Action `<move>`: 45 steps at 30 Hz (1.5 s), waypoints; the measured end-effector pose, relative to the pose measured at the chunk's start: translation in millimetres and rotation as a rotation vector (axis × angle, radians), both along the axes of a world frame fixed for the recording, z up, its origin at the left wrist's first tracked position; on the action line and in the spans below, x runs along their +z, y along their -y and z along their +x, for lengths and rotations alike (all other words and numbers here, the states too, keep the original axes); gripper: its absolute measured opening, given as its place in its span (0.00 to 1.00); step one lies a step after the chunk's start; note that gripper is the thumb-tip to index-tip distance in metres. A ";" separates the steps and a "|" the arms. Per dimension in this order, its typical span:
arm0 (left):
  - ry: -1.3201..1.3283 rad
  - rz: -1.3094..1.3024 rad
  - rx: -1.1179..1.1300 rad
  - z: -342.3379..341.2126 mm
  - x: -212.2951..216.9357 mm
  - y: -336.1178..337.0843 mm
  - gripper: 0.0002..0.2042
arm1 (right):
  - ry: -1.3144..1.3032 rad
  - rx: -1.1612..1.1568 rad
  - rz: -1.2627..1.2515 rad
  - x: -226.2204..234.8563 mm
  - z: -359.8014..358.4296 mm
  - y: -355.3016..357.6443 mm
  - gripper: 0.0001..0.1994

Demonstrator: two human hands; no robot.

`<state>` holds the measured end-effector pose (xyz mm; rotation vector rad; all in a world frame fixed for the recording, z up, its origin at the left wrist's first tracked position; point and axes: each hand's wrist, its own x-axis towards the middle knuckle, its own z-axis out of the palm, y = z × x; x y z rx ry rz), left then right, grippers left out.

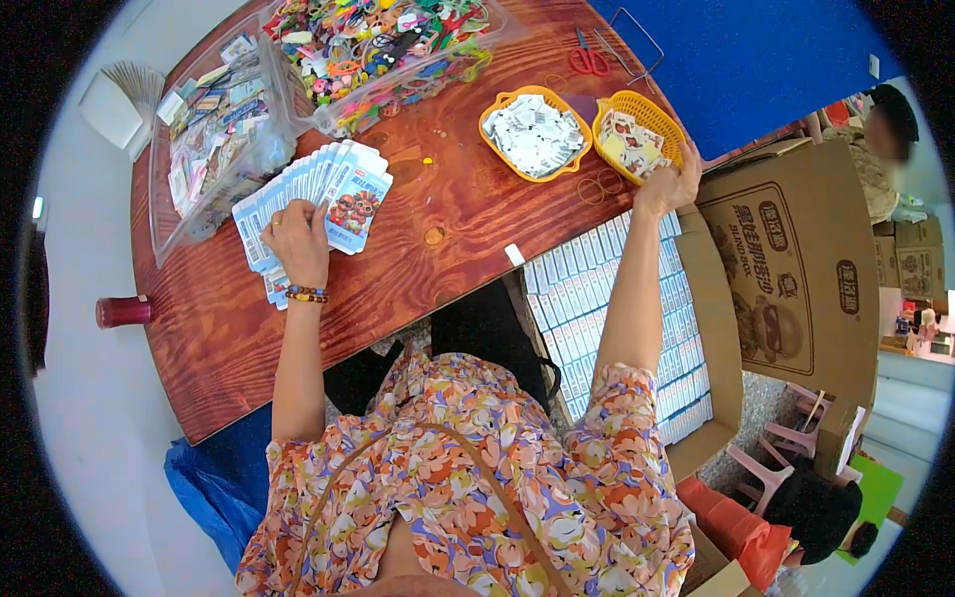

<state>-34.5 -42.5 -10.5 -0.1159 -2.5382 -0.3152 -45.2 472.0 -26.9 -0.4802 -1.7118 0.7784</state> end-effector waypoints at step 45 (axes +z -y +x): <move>0.563 1.223 -0.444 44.3 49.6 -112.6 0.05 | 0.357 0.978 -0.237 91.4 34.4 107.8 0.17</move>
